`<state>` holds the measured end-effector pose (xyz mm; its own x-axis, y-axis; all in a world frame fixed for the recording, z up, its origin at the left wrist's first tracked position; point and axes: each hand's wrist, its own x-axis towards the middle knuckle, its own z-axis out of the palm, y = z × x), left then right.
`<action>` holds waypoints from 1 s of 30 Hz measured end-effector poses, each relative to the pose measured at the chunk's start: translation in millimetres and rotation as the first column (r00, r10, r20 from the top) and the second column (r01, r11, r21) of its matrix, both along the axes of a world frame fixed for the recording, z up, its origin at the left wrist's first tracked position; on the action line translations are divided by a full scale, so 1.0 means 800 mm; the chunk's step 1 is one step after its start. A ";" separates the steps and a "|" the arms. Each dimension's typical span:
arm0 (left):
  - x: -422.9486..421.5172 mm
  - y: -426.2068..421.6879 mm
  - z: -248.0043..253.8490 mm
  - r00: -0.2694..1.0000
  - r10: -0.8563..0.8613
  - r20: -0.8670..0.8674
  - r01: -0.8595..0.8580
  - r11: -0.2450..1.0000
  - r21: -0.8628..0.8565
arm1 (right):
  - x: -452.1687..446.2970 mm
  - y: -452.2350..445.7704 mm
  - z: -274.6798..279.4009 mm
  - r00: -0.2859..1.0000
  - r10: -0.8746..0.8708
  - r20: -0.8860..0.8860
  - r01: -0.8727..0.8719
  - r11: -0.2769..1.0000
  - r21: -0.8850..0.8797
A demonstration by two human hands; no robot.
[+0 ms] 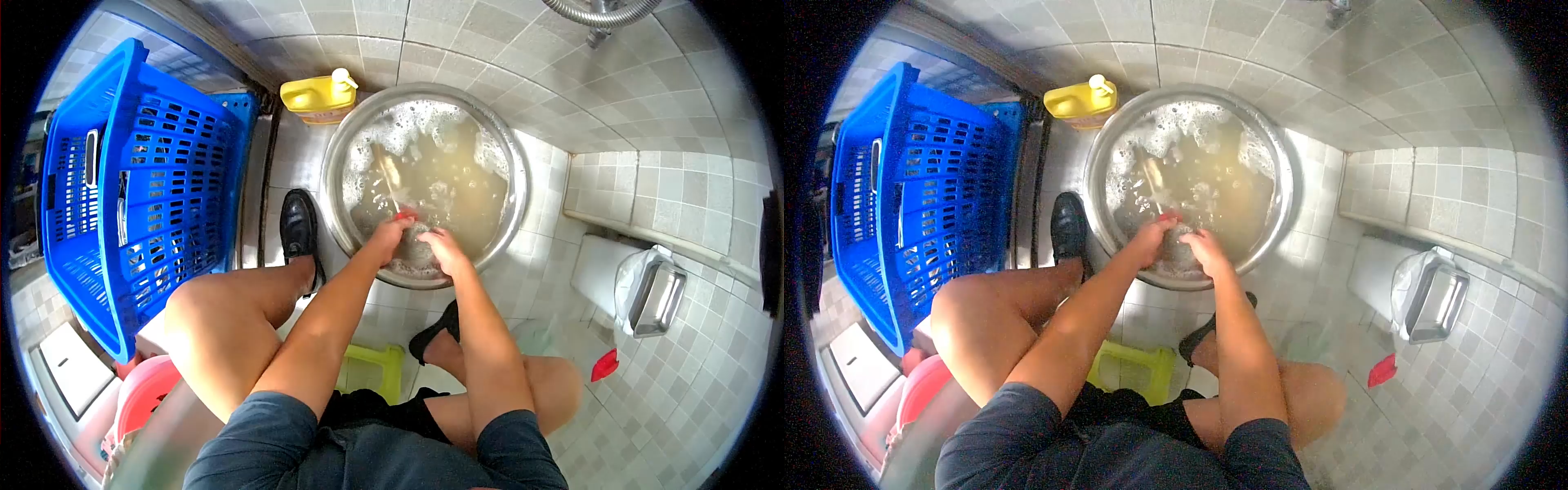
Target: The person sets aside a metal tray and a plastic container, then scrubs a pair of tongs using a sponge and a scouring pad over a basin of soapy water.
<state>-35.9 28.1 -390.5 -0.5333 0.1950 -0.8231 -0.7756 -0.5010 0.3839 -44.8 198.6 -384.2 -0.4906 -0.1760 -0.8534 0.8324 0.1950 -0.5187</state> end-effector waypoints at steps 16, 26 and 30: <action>0.016 0.011 0.074 0.998 -0.045 0.039 0.054 0.964 -0.261 | -0.002 0.047 0.006 0.824 -0.533 -0.192 0.553 0.830 0.070; 0.062 0.010 0.178 0.999 -0.016 0.035 0.019 0.997 -0.075 | 0.024 0.018 -0.025 0.838 -0.428 -0.339 0.509 0.836 0.206; 0.081 0.010 0.193 0.997 -0.065 -0.033 0.063 0.995 -0.082 | 0.025 0.007 0.030 0.781 -0.531 -0.329 0.580 0.812 0.065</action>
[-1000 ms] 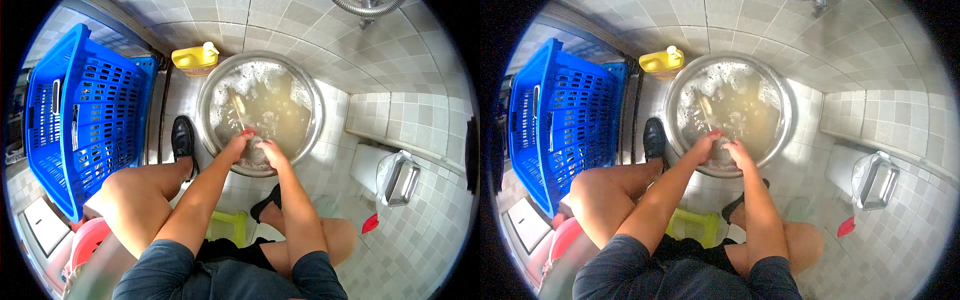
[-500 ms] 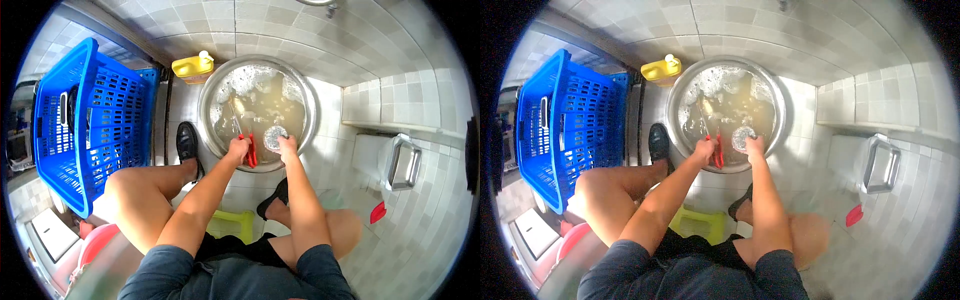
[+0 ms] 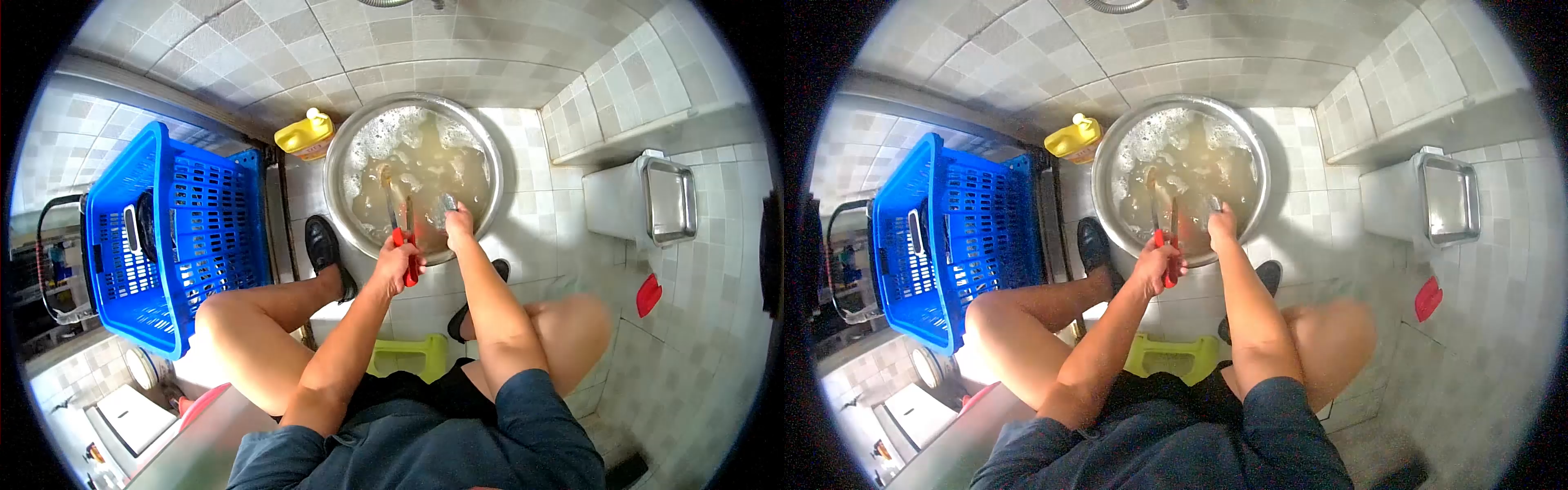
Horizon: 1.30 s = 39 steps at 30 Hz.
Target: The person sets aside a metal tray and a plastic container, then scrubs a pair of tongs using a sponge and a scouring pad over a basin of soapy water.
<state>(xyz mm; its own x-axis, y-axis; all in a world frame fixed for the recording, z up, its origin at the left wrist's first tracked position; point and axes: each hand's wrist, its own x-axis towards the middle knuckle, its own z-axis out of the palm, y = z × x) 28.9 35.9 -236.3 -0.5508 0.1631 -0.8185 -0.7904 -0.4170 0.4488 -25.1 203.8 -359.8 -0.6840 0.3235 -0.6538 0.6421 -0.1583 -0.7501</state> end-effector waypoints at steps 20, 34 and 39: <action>0.030 0.003 0.034 0.804 -0.542 -0.243 0.433 0.815 -0.384 | 0.004 -0.074 0.051 0.999 -0.042 0.010 0.038 0.961 0.273; 0.022 0.003 0.068 0.815 -0.562 -0.140 0.477 0.788 -0.390 | -0.045 -0.049 0.060 0.983 0.061 0.173 -0.097 0.974 0.205; 0.040 0.002 0.097 0.772 -0.634 -0.054 0.575 0.731 -0.366 | -0.069 -0.004 -0.024 0.990 -0.144 0.003 0.132 0.918 0.373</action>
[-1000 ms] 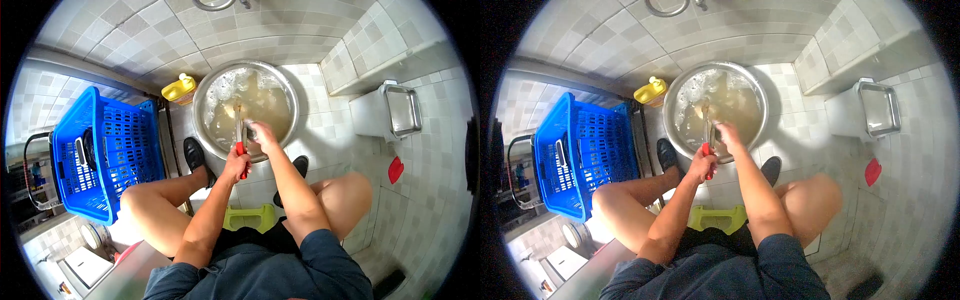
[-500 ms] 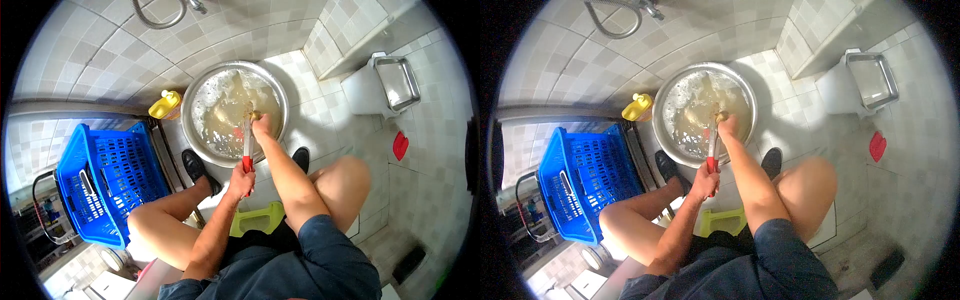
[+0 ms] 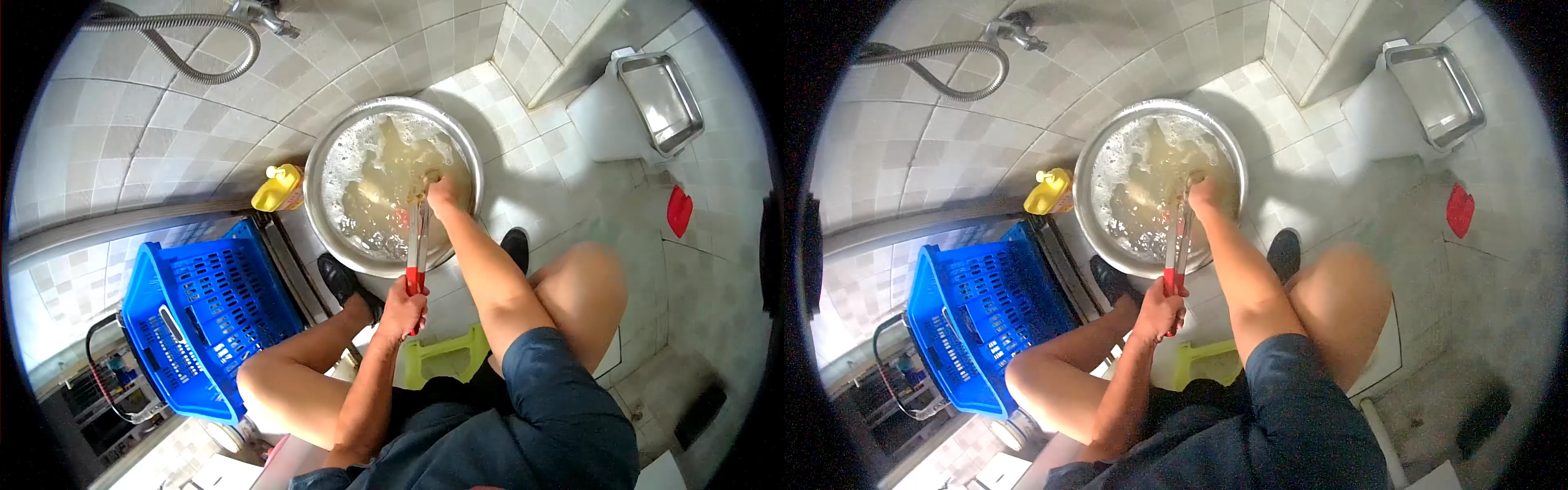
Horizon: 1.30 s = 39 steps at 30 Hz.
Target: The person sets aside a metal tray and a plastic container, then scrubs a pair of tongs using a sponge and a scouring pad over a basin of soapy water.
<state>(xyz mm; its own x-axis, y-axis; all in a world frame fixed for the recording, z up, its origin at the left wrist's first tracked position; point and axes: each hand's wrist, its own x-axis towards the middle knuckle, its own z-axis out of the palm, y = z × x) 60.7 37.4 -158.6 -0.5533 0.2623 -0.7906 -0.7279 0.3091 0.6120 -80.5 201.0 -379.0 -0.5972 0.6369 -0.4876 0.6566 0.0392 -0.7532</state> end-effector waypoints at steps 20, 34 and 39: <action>-0.048 -0.038 -0.150 0.866 -0.296 -0.402 0.116 0.902 -0.415 | 0.032 -0.071 0.113 0.927 0.362 -0.097 -0.362 0.802 -0.475; -0.025 -0.015 -0.087 0.830 -0.424 -0.363 0.225 0.849 -0.477 | 0.009 -0.050 0.055 0.978 -0.199 -0.070 0.029 0.455 -0.890; -0.011 -0.015 -0.093 0.764 -0.508 -0.398 0.253 0.803 -0.539 | 0.002 -0.025 0.083 0.970 -0.234 -0.063 0.060 0.484 -0.873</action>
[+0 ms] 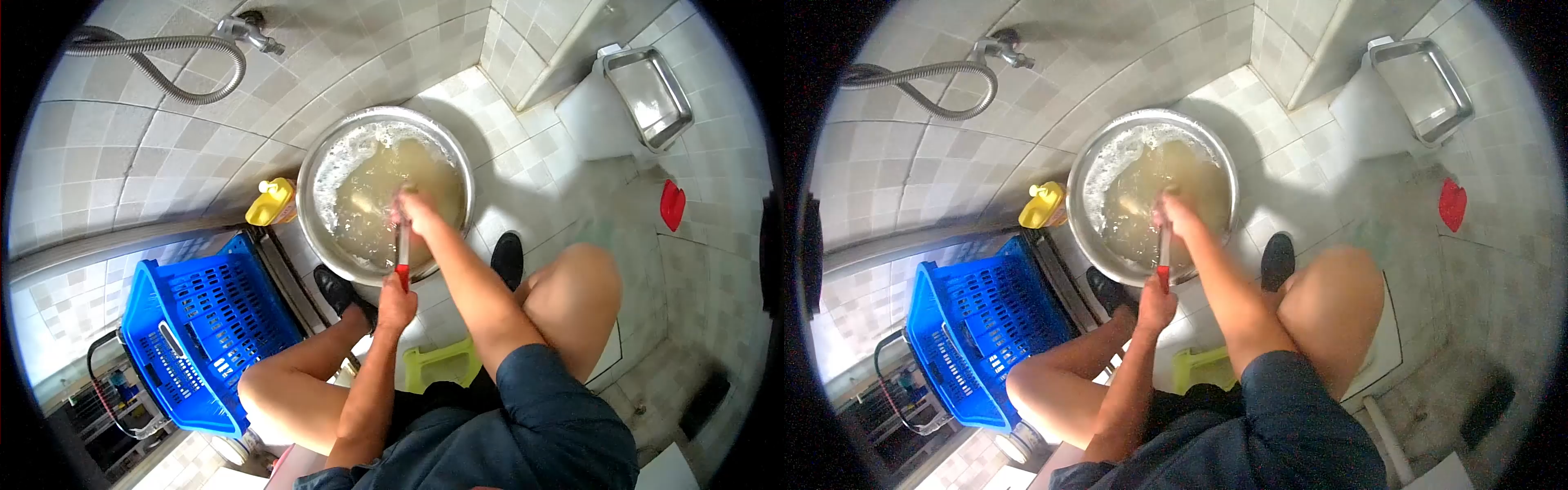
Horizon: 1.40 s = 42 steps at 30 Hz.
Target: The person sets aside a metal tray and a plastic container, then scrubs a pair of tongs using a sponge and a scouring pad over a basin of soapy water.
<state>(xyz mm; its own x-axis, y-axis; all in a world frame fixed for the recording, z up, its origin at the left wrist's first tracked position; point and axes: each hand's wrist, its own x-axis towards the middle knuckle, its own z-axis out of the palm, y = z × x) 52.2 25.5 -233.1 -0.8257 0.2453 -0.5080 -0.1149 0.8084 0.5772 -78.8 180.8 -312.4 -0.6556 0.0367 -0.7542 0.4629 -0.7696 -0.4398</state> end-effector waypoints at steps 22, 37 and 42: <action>-0.006 -0.005 0.028 0.953 0.197 0.228 -0.231 0.964 0.130 | -0.014 0.042 -0.130 0.957 -0.207 0.205 0.084 0.870 0.487; -0.014 -0.008 -0.015 0.986 0.114 0.120 -0.127 0.986 0.105 | 0.028 -0.009 0.002 0.889 0.432 -0.151 -0.399 0.893 0.206; 0.004 0.004 0.016 0.998 -0.067 0.016 0.069 0.990 -0.122 | -0.007 0.032 -0.035 0.981 0.051 -0.185 -0.060 0.997 -0.042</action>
<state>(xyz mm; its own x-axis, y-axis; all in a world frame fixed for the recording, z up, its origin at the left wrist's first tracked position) 55.0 28.6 -220.2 -0.8030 0.2359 -0.5472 -0.0635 0.8792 0.4722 -84.1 206.5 -340.3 -0.7830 -0.0362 -0.6209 0.4200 -0.7671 -0.4850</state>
